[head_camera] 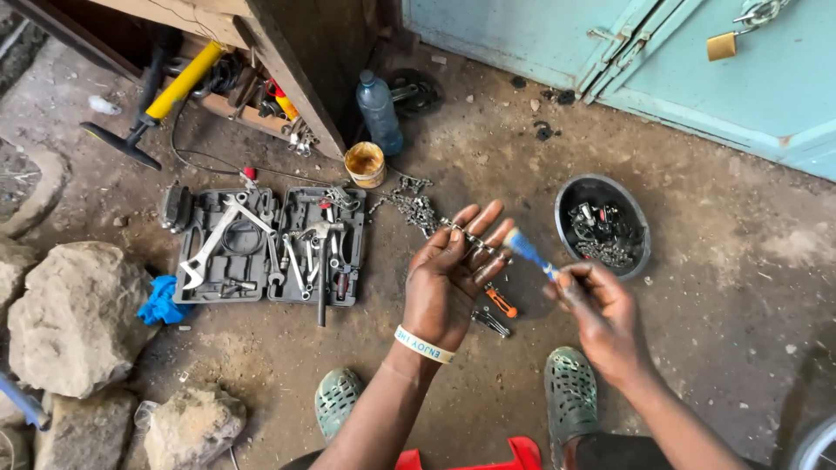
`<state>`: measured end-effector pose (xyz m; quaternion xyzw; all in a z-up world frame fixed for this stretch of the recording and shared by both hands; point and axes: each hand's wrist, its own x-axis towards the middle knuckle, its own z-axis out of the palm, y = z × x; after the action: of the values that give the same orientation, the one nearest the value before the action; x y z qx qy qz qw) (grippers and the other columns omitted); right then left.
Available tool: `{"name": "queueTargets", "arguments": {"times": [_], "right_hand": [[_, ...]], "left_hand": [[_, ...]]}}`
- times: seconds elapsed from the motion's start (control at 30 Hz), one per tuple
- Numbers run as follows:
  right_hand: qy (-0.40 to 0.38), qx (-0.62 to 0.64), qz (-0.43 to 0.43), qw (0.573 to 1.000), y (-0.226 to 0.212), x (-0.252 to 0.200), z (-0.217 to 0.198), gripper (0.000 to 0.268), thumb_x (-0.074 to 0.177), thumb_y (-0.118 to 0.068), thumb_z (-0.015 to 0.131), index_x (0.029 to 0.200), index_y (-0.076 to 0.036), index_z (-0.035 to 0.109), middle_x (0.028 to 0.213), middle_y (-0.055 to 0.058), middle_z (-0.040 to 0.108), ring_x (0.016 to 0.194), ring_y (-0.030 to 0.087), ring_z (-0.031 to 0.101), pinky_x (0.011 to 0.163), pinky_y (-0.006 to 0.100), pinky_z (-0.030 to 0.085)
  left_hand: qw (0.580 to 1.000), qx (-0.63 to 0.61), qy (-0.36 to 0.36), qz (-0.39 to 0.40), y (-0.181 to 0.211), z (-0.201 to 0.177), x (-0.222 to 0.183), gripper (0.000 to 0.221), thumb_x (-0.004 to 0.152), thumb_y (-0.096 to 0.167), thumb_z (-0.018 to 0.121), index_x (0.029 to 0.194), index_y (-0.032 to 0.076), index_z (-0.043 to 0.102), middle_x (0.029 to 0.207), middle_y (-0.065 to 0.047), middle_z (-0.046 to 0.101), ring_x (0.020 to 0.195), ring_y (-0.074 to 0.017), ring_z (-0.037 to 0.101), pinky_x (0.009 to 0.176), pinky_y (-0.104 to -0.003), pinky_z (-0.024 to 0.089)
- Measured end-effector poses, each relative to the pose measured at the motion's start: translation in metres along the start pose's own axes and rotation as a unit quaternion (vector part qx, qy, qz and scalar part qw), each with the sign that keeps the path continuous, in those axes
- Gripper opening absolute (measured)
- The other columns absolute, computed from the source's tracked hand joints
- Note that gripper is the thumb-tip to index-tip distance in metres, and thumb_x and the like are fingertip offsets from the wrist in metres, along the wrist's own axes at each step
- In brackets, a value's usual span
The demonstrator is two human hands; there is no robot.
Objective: Cleaning a bicycle chain link by link using a toothbrush.
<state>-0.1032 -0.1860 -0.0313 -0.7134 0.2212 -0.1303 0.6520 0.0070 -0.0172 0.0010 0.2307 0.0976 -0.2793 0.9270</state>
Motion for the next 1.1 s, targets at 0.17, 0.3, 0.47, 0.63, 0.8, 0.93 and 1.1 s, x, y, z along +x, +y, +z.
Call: {"name": "queueTargets", "arguments": {"times": [0.17, 0.3, 0.47, 0.63, 0.8, 0.93, 1.1], "right_hand": [[-0.037, 0.082, -0.012, 0.996, 0.019, 0.013, 0.019, 0.017, 0.106, -0.022, 0.059, 0.107, -0.005, 0.064, 0.089, 0.008, 0.062, 0.074, 0.015, 0.060, 0.066, 0.026, 0.045], [-0.054, 0.083, -0.026, 0.995, 0.005, 0.018, 0.026, 0.018, 0.105, -0.018, 0.060, 0.106, -0.001, 0.065, 0.087, 0.009, 0.059, 0.072, 0.012, 0.052, 0.067, 0.026, 0.047], [-0.047, 0.065, -0.043, 0.996, -0.016, 0.016, 0.041, 0.016, 0.103, -0.014, 0.063, 0.106, 0.001, 0.067, 0.076, 0.006, 0.056, 0.069, 0.010, 0.051, 0.065, 0.024, 0.048], [-0.052, -0.001, -0.068, 0.996, -0.025, 0.013, 0.044, 0.011, 0.099, -0.008, 0.067, 0.105, 0.000, 0.071, 0.079, 0.006, 0.062, 0.074, 0.009, 0.055, 0.068, 0.025, 0.050], [-0.053, -0.049, -0.032, 0.997, -0.002, 0.006, 0.025, 0.011, 0.097, -0.011, 0.071, 0.097, 0.000, 0.075, 0.069, 0.008, 0.066, 0.069, 0.011, 0.061, 0.066, 0.028, 0.055], [-0.058, -0.093, -0.052, 0.993, -0.007, 0.006, 0.026, 0.006, 0.094, -0.005, 0.072, 0.093, -0.002, 0.077, 0.064, 0.010, 0.066, 0.062, 0.014, 0.061, 0.063, 0.029, 0.054], [-0.021, -0.079, -0.057, 0.995, 0.003, 0.009, 0.026, 0.006, 0.096, -0.006, 0.072, 0.097, -0.001, 0.074, 0.069, 0.010, 0.067, 0.065, 0.012, 0.061, 0.064, 0.029, 0.054]], "left_hand": [[0.999, -0.031, -0.018, -0.025, -0.012, 0.002, 0.005, 0.040, 0.100, 0.000, 0.044, 0.139, -0.004, 0.051, 0.140, -0.024, 0.061, 0.116, -0.0329, 0.068, 0.088, -0.037, 0.063], [0.999, -0.011, -0.011, 0.031, -0.016, -0.002, 0.006, 0.047, 0.097, -0.006, 0.051, 0.144, -0.006, 0.048, 0.133, -0.023, 0.065, 0.110, -0.0316, 0.071, 0.085, -0.031, 0.065], [0.995, 0.070, 0.020, 0.063, -0.022, 0.009, 0.003, 0.038, 0.102, 0.006, 0.050, 0.138, -0.006, 0.054, 0.138, -0.027, 0.062, 0.127, -0.0380, 0.061, 0.101, -0.041, 0.056], [0.995, 0.065, 0.030, 0.062, -0.013, 0.008, 0.003, 0.038, 0.105, 0.014, 0.047, 0.138, -0.003, 0.057, 0.137, -0.025, 0.064, 0.127, -0.0366, 0.061, 0.099, -0.039, 0.055], [0.994, 0.028, 0.026, 0.100, 0.007, -0.001, 0.013, 0.037, 0.106, 0.012, 0.046, 0.135, -0.008, 0.056, 0.134, -0.030, 0.063, 0.122, -0.0396, 0.064, 0.093, -0.038, 0.060], [0.993, 0.054, 0.037, 0.098, -0.010, -0.001, 0.007, 0.036, 0.106, 0.016, 0.047, 0.134, -0.003, 0.060, 0.133, -0.029, 0.064, 0.121, -0.0372, 0.065, 0.093, -0.034, 0.060], [0.996, 0.023, 0.012, 0.084, -0.017, -0.001, 0.009, 0.036, 0.108, 0.013, 0.044, 0.135, -0.004, 0.058, 0.134, -0.028, 0.063, 0.121, -0.0372, 0.064, 0.092, -0.036, 0.060]]}}
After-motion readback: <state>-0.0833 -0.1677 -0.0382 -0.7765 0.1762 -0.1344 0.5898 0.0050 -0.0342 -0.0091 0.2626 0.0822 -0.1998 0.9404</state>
